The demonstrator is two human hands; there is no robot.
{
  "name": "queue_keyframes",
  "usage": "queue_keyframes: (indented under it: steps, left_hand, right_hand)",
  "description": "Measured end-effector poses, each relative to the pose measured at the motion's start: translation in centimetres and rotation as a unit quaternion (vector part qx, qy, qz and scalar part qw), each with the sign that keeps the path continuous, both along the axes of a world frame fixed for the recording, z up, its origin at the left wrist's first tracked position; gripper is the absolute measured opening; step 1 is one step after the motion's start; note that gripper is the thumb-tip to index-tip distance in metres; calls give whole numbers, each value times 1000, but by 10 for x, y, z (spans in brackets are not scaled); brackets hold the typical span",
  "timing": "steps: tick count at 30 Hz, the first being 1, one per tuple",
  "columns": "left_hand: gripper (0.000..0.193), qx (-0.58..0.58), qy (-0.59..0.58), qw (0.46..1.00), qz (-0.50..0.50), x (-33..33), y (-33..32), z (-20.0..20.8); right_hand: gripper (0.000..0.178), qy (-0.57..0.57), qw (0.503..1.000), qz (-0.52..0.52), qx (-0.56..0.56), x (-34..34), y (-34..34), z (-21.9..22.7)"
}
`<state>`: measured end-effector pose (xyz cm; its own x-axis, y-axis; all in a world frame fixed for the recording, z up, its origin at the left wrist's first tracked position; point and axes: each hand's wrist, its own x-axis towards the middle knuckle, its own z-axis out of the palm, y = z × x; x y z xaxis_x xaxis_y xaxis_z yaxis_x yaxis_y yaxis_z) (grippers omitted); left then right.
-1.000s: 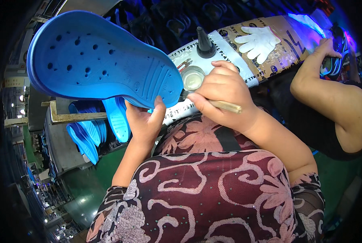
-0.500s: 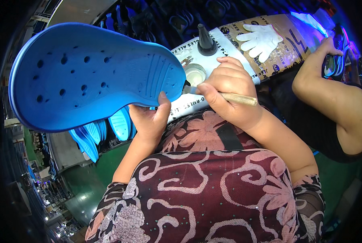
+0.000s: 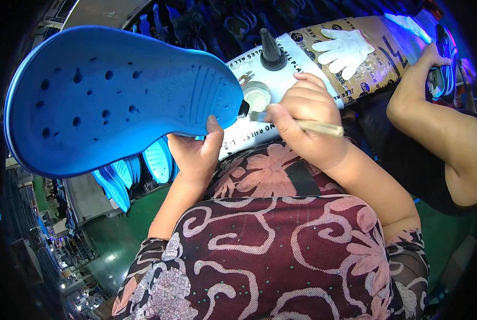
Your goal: The person applies adhesive to shoe soles using a brush and places the soles onto an overhead conveyor belt.
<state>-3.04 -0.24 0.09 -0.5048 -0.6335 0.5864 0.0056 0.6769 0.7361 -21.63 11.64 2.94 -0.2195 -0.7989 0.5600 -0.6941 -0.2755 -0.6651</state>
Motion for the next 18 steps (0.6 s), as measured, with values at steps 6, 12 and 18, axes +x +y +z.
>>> queue_keyframes:
  steps: [6,12,18]
  left_hand:
    - [31,128,6,992,3,-6,1,48]
    - [81,396,19,893,-211,-16,2,143]
    - [57,461,-106,746,-469,-213,-23,231]
  right_hand:
    - [30,-90,987,-99,-94,-21,22,2]
    - [23,-150,970,-168,-91,-42,47,-28]
    - [24,-191,955,-224,-34,-59,81,-31]
